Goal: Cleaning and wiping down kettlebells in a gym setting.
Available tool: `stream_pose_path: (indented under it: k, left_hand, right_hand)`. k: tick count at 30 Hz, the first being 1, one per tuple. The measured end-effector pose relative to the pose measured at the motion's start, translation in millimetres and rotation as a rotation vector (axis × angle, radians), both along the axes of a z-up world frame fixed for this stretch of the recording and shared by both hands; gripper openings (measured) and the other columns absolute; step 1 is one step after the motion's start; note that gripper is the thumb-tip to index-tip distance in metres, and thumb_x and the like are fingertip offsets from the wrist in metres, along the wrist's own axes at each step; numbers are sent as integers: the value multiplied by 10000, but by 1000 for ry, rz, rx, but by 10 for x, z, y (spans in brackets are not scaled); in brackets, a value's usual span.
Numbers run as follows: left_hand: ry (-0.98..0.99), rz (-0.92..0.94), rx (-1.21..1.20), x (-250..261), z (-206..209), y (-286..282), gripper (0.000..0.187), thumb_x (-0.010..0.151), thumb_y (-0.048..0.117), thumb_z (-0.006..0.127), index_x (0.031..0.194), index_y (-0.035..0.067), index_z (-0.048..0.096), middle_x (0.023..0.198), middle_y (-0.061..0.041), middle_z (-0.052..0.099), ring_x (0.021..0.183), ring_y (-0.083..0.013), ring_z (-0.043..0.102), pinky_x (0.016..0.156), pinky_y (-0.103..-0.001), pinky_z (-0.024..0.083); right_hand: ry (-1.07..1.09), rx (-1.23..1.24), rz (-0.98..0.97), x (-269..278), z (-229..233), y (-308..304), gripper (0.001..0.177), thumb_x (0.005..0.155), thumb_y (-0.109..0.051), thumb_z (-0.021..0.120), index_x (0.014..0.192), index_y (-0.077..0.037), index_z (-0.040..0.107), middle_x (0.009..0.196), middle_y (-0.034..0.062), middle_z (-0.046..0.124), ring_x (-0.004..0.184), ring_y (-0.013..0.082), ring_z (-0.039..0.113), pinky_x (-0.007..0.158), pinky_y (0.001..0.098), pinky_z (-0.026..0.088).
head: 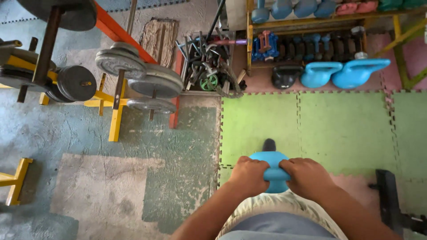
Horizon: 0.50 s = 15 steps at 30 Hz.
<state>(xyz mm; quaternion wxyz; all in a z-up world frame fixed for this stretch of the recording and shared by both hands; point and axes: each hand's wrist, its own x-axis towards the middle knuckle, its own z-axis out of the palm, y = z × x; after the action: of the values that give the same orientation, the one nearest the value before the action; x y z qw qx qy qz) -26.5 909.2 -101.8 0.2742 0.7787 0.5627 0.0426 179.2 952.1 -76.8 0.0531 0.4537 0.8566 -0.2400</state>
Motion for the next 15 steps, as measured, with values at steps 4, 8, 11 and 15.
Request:
stream_pose_path:
  k: [4,8,11,15]
  left_hand:
    - [-82,65,104,25,-106,399,293,728,278,716,979,130,735,915,-129,753,889,-313,719,930,-478,491]
    - [38,52,-120,78,-75,976,326,749,312,740,1000,105,715,919,-161,740,906,-343,705,919,-476,492]
    - [33,81,-177,141,-217,1290,342,770,286,733,1057,102,700,927,-168,737,910,-355,702,906,-490,488]
    - [-23,86,-158,220,-427,1637,317,744,196,728,1052,119,714,957,-155,745,964,-348,704,916,-522,471]
  right_hand:
    - [22,6,48,6,-224,505,262,709,-109,708,946,-171,615,867,54,704,904,297,693,791,466,547]
    - [137,6,78,24,-392,1055,276,644,-105,712,901,-155,623,860,79,709,901,339,677,781,497,525]
    - [142,-29,63,95,-532,1355,209,670,-90,695,861,-147,630,872,87,709,916,342,676,807,495,515]
    - [90,-98,67,163,-629,1792,153,683,-113,697,822,-137,636,900,86,705,968,325,669,846,468,515]
